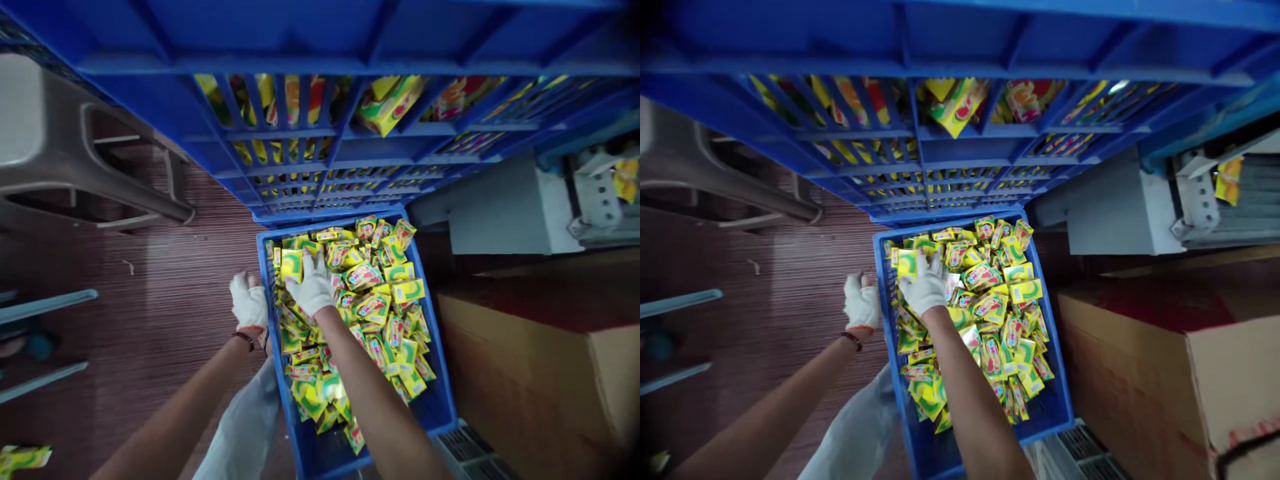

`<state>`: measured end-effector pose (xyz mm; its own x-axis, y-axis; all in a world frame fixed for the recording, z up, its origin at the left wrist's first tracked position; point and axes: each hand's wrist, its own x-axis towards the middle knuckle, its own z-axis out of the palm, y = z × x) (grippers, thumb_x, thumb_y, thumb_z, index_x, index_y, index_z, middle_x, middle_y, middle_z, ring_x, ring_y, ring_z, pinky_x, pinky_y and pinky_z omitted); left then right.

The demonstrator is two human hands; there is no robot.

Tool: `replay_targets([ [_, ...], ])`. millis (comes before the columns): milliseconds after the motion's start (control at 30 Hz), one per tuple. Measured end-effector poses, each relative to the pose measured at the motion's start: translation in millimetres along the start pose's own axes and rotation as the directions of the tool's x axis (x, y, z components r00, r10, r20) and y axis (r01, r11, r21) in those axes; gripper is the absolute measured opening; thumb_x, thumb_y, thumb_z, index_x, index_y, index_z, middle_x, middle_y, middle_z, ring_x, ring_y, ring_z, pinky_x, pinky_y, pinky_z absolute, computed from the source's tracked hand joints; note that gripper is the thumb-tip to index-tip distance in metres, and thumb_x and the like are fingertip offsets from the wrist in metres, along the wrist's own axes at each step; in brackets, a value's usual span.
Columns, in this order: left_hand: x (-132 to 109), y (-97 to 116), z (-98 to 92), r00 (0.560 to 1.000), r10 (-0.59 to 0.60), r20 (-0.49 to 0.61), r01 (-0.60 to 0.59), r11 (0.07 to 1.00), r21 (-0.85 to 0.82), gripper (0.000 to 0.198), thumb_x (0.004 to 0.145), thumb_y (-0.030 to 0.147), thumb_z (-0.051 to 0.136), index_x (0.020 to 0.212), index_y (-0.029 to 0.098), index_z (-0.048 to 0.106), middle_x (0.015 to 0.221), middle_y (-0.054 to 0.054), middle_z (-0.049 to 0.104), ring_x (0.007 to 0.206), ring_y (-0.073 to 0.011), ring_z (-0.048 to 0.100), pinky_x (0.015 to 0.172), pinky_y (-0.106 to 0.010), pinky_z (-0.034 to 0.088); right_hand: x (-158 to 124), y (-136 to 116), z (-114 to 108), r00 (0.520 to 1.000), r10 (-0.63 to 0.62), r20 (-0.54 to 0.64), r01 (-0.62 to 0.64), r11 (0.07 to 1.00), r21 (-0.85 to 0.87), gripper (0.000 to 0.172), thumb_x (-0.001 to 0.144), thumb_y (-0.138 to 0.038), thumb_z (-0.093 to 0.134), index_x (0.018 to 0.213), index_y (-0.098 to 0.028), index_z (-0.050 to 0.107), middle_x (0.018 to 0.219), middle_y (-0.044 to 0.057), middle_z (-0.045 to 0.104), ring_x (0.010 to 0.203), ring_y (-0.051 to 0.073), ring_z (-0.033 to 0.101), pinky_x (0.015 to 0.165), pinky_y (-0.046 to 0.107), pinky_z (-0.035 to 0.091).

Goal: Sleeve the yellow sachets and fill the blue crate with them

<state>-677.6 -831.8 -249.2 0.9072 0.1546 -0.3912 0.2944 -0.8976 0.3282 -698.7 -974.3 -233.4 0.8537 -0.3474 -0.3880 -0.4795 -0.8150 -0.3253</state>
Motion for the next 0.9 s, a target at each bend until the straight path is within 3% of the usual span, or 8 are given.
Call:
replay_targets([
  [67,0.0,14.2,-10.4,0.957,0.288,0.043,-0.289,0.957,0.032,0.052,0.085,0.041,0.039,0.133,0.022,0.035,0.139,-0.011,0.036,0.129,-0.0259,0.032,0.102,-0.041,0.032,2.1,23.9,-16.5,0.998,-0.019,-0.064,0.017,0.999,-0.028,0.070,0.076,-0.050,0.053,0.138,-0.024,0.031,0.143,0.013,0.023,0.129,0.032,0.025,0.102,0.048,0.018],
  [100,-1.9,21.7,-11.1,0.854,0.507,0.116,-0.515,0.855,0.057,0.057,0.081,0.046,0.047,0.132,0.023,0.037,0.142,-0.011,0.030,0.133,-0.0288,0.024,0.106,-0.045,0.024,-1.3,41.3,-22.8,0.996,0.003,-0.094,-0.009,0.998,-0.066,0.067,0.076,-0.049,0.053,0.136,-0.025,0.035,0.143,0.013,0.024,0.130,0.033,0.023,0.102,0.050,0.015],
  [200,-11.7,37.9,3.0,0.330,0.853,0.403,-0.935,0.353,0.019,0.065,0.068,0.054,0.060,0.124,0.022,0.049,0.141,-0.013,0.032,0.133,-0.0368,0.018,0.108,-0.056,0.004,-34.5,98.3,-27.2,0.988,0.127,-0.091,-0.142,0.972,-0.186,0.062,0.074,-0.050,0.055,0.130,-0.025,0.043,0.143,0.013,0.026,0.130,0.038,0.019,0.100,0.057,0.015],
  [267,-15.6,41.8,16.2,0.170,0.848,0.502,-0.978,0.206,-0.017,0.060,0.067,0.052,0.061,0.118,0.022,0.054,0.138,-0.014,0.037,0.131,-0.0364,0.022,0.108,-0.056,0.001,-75.6,127.7,-18.8,0.986,0.164,-0.019,-0.164,0.958,-0.234,0.063,0.073,-0.049,0.057,0.129,-0.023,0.045,0.143,0.013,0.027,0.130,0.038,0.018,0.099,0.057,0.017],
  [400,-10.2,50.8,22.0,0.236,0.832,0.502,-0.971,0.216,0.098,0.044,0.075,0.040,0.055,0.115,0.022,0.056,0.136,-0.012,0.039,0.131,-0.0332,0.024,0.108,-0.054,0.007,-176.3,157.9,5.9,0.981,0.193,0.031,-0.181,0.956,-0.231,0.069,0.070,-0.042,0.062,0.133,-0.023,0.039,0.145,0.012,0.022,0.133,0.039,0.011,0.101,0.054,0.020],
  [567,-17.4,108.5,14.2,0.106,0.891,0.442,-0.994,0.092,0.053,0.038,0.079,0.039,0.047,0.107,0.016,0.060,0.119,-0.013,0.050,0.117,-0.0308,0.041,0.106,-0.045,0.019,-240.6,180.4,1.0,0.982,0.187,0.028,-0.182,0.974,-0.137,0.057,0.072,-0.041,0.060,0.125,-0.022,0.051,0.132,0.015,0.040,0.117,0.038,0.040,0.096,0.050,0.030],
  [767,-19.8,198.4,75.0,0.224,0.870,0.439,-0.975,0.196,0.108,0.055,0.076,0.046,0.050,0.120,0.013,0.051,0.135,-0.014,0.033,0.127,-0.0368,0.022,0.103,-0.058,0.005,-122.7,224.0,-53.1,0.960,0.129,-0.247,-0.160,0.981,-0.111,0.057,0.081,-0.048,0.045,0.126,-0.014,0.047,0.136,0.015,0.030,0.121,0.032,0.032,0.099,0.042,0.027],
  [900,-33.8,182.8,113.7,0.340,0.805,0.486,-0.940,0.276,0.201,0.062,0.070,0.056,0.055,0.120,0.018,0.052,0.139,-0.014,0.029,0.129,-0.0414,0.016,0.100,-0.062,0.003,-50.5,236.1,-37.2,0.967,0.182,-0.177,-0.207,0.969,-0.134,0.060,0.076,-0.049,0.051,0.128,-0.020,0.045,0.141,0.013,0.023,0.126,0.040,0.021,0.098,0.052,0.020],
])
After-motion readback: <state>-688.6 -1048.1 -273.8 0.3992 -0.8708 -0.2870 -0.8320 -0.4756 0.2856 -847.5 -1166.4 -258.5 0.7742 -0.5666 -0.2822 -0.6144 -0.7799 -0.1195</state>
